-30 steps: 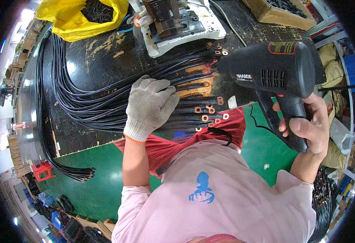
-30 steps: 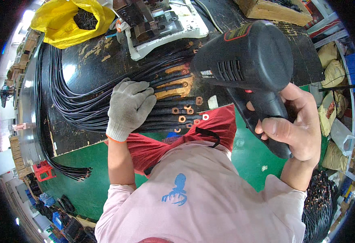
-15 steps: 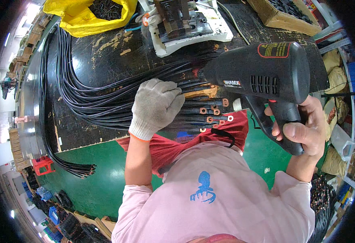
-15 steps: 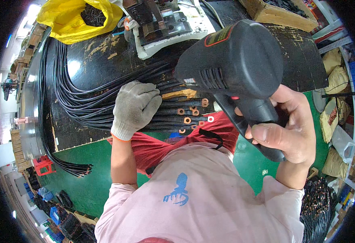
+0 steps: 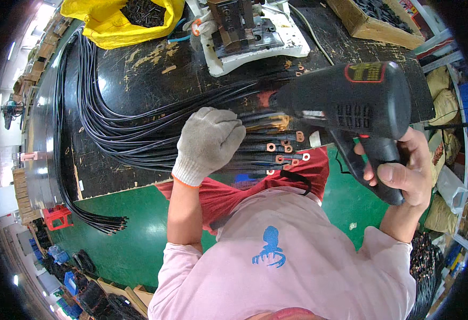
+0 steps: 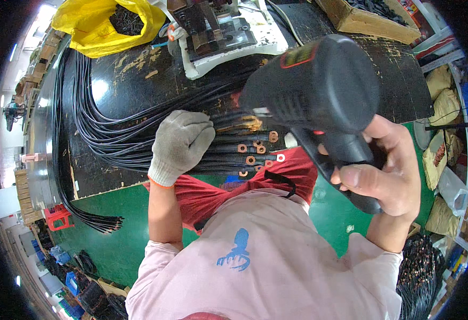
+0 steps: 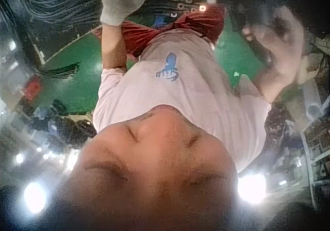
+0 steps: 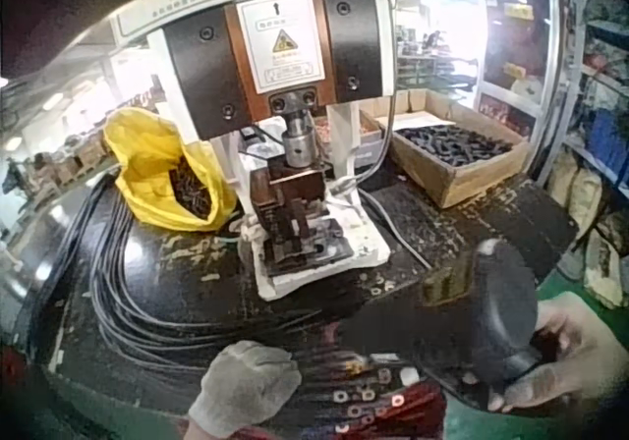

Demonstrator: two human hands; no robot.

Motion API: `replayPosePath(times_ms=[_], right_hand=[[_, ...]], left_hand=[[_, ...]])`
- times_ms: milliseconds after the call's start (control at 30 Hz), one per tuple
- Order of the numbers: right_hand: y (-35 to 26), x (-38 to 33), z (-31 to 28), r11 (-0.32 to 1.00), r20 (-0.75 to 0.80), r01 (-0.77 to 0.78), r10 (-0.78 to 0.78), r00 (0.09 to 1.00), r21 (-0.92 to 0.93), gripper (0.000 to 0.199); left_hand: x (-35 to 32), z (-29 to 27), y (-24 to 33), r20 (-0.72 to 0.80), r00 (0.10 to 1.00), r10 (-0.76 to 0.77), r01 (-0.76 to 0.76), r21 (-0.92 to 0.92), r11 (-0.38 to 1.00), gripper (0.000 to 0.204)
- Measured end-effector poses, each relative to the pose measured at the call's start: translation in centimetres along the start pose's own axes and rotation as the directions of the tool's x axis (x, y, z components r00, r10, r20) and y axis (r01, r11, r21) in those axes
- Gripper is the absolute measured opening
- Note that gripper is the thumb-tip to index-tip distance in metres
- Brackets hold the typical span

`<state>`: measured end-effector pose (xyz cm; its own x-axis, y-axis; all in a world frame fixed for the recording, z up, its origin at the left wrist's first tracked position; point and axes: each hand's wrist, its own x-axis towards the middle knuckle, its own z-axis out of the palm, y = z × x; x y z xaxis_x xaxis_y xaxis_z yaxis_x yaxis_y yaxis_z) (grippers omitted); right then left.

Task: Placing heat shrink tubing onto cable terminals and using a heat gun to shrink the tubing into place.

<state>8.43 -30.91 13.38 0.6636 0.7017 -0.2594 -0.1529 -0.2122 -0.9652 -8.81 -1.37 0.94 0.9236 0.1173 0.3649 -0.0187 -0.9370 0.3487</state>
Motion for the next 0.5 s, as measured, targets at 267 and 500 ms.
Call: replayPosePath(times_ms=[267, 500], right_hand=[[1.1, -0.2, -2.2, 0.986, -0.23, 0.165, -0.168, 0.959, -0.033, 0.068], [0.8, -0.3, -2.7, 0.99, -0.162, 0.142, -0.143, 0.976, -0.022, 0.071]], left_hand=[[5.2, 0.5, 0.7, -0.175, 0.984, -0.047, 0.073, 0.146, 0.987, 0.029], [5.4, 1.6, -0.7, 0.017, 0.997, -0.074, 0.068, 0.244, 0.967, 0.022]])
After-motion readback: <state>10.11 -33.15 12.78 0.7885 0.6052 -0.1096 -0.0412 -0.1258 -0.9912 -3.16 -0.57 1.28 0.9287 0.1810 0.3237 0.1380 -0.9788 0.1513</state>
